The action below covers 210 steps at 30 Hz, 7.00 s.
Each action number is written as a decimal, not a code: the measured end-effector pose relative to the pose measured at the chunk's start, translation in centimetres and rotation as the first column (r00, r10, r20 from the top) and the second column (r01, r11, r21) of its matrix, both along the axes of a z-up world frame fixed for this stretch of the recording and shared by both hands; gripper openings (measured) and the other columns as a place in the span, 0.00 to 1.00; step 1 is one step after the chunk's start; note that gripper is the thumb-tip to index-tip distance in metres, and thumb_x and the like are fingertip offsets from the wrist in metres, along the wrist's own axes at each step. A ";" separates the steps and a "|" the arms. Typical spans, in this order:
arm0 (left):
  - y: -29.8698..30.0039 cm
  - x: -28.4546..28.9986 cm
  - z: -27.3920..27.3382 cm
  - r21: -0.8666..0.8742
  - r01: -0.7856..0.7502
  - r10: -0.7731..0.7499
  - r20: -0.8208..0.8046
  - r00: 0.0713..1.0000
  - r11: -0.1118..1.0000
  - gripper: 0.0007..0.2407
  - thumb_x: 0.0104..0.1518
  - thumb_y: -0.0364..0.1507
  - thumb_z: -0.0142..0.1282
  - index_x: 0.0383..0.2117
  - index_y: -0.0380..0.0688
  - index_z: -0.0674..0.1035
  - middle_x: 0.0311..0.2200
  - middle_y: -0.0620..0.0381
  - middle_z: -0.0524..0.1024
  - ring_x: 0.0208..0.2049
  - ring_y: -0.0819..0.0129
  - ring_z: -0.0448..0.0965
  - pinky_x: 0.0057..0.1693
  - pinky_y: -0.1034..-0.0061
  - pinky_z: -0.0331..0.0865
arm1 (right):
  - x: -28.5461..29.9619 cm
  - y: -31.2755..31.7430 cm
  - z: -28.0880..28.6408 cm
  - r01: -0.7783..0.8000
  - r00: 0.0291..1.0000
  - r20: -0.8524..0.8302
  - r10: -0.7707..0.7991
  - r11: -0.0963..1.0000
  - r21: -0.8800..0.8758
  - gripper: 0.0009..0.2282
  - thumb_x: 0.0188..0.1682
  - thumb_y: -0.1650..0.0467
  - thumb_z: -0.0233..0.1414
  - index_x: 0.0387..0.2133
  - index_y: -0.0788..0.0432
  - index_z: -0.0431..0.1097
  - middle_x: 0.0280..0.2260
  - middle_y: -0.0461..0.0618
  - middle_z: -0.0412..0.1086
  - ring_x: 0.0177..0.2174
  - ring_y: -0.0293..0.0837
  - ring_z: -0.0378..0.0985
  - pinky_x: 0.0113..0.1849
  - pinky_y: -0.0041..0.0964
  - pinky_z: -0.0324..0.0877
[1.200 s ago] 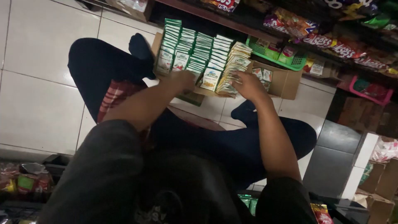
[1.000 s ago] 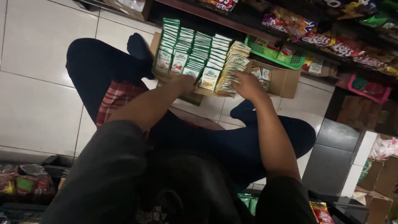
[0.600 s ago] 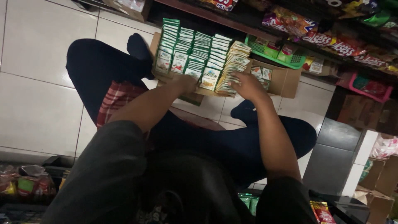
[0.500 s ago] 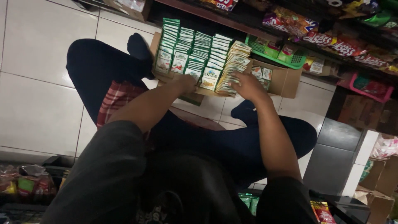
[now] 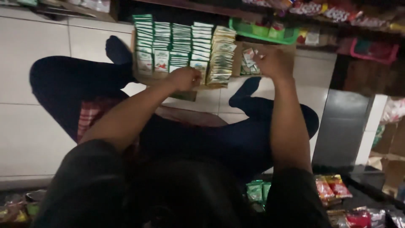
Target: Organizing small condiment or spice sachets by stacking and placing them in a box on a retail shelf.
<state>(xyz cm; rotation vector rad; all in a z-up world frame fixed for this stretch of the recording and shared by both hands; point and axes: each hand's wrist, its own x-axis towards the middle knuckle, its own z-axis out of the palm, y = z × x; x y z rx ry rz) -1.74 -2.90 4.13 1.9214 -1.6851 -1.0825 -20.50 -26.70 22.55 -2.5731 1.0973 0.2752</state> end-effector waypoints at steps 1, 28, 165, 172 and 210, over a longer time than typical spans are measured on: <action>-0.3 -0.2 2.1 0.007 0.012 -0.012 -0.006 1.000 1.000 0.15 0.57 0.36 0.55 0.46 0.44 0.81 0.44 0.44 0.80 0.46 0.45 0.79 0.51 0.53 0.71 | -1.2 -2.6 -2.8 0.012 1.000 -0.006 -0.012 1.000 0.007 0.11 0.48 0.61 0.57 0.37 0.53 0.80 0.36 0.57 0.79 0.40 0.58 0.80 0.42 0.50 0.72; -7.9 -0.5 5.5 0.316 -0.283 0.401 -0.420 0.814 0.906 0.14 0.64 0.39 0.53 0.47 0.44 0.80 0.42 0.53 0.83 0.44 0.63 0.82 0.52 0.67 0.74 | -5.7 -8.9 -35.9 0.372 0.928 -0.135 -0.347 0.856 0.359 0.09 0.55 0.70 0.51 0.40 0.67 0.73 0.42 0.67 0.74 0.42 0.60 0.78 0.45 0.53 0.73; 2.6 3.2 -4.0 0.414 -0.559 0.531 0.193 0.825 0.718 0.22 0.51 0.42 0.71 0.43 0.35 0.83 0.46 0.40 0.80 0.49 0.49 0.82 0.52 0.64 0.77 | 0.5 5.9 -2.6 -0.273 0.817 0.553 0.166 0.955 0.117 0.29 0.48 0.84 0.51 0.64 0.53 0.70 0.55 0.56 0.71 0.54 0.47 0.76 0.55 0.38 0.70; 2.5 3.4 -4.1 0.433 -0.527 0.480 0.221 0.849 0.731 0.23 0.50 0.44 0.71 0.42 0.35 0.83 0.45 0.41 0.81 0.48 0.51 0.82 0.51 0.64 0.77 | 1.2 6.5 -2.3 -0.301 0.851 0.480 0.212 0.947 0.116 0.38 0.42 0.78 0.66 0.68 0.52 0.60 0.59 0.58 0.66 0.58 0.52 0.71 0.58 0.42 0.68; 1.9 7.4 17.9 -0.088 -0.192 0.186 -0.072 0.980 0.977 0.13 0.52 0.33 0.68 0.42 0.44 0.84 0.38 0.45 0.84 0.42 0.52 0.84 0.50 0.60 0.75 | 7.0 12.7 -2.0 -0.285 0.705 0.667 -0.241 0.765 0.577 0.21 0.50 0.79 0.62 0.55 0.62 0.64 0.45 0.51 0.69 0.44 0.35 0.76 0.43 0.28 0.73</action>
